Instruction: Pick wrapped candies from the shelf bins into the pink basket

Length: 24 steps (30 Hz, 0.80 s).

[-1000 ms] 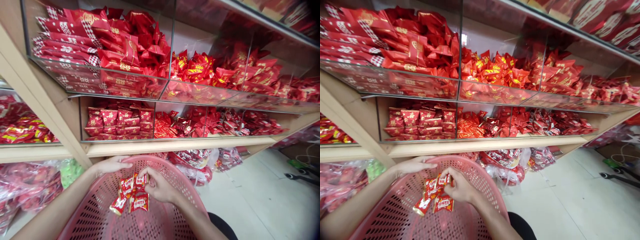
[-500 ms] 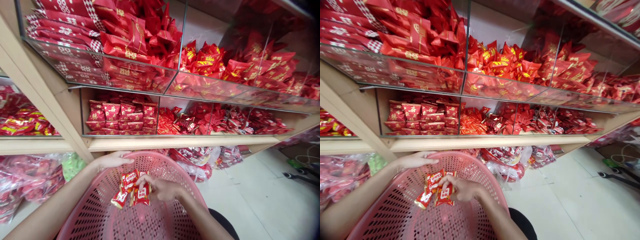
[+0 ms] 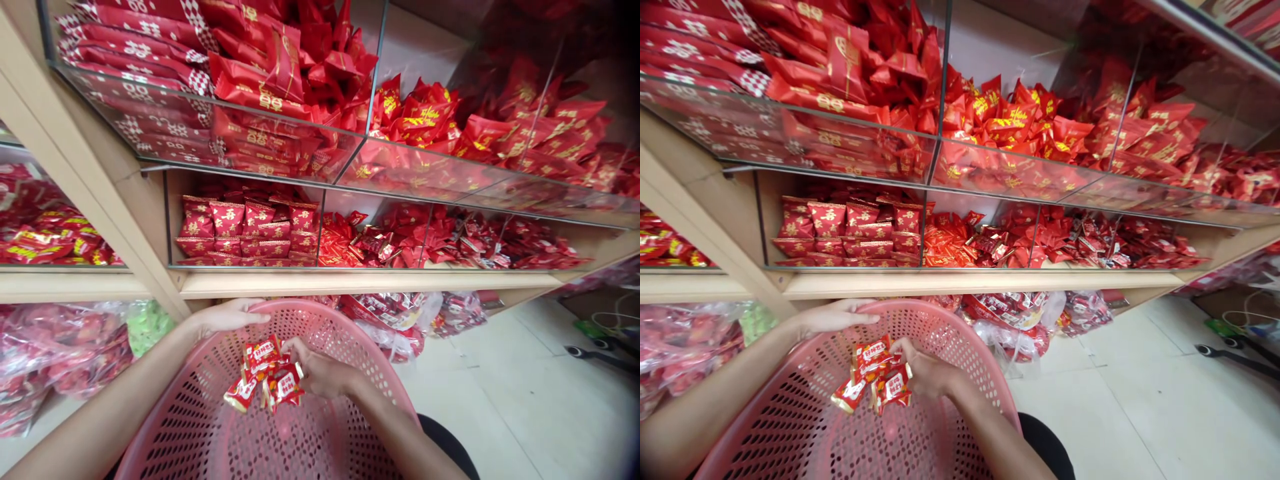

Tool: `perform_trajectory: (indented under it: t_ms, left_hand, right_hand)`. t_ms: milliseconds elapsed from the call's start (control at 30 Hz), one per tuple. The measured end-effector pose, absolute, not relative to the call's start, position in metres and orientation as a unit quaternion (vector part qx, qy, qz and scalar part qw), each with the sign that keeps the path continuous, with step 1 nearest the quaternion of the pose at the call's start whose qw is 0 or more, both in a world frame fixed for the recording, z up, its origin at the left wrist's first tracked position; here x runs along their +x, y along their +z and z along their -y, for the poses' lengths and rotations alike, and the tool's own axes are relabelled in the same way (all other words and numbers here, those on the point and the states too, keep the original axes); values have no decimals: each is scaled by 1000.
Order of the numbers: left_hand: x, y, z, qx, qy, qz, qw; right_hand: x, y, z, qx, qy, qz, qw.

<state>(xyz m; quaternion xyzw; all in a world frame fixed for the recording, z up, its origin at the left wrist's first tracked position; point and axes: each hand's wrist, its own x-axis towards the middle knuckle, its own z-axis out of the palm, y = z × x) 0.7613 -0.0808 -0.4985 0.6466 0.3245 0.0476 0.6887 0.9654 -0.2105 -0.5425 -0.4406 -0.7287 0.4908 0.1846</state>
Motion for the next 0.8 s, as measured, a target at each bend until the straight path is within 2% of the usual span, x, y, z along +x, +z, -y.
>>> perform_trajectory:
  t_ms: [100,333,500,633,800]
  left_hand:
    - [762,-496,82,646,46,-313,695]
    - [760,-500,79,675,15,-309,670]
    - [760,-502,78,682,12,-317,659]
    - [759,-501,78,680,14,-318,661]
    - [759,-499,79,666,17,-322,673]
  right_hand:
    - [965,-546,211,-472,463,731,168]
    - [961,-528,216,-546,386,741,58]
    - [949,-521,221,-564,274,779,-13]
    - [939,-522,223,-552,209,807,-21]
    - [938,-525,223,-534,204,821,0]
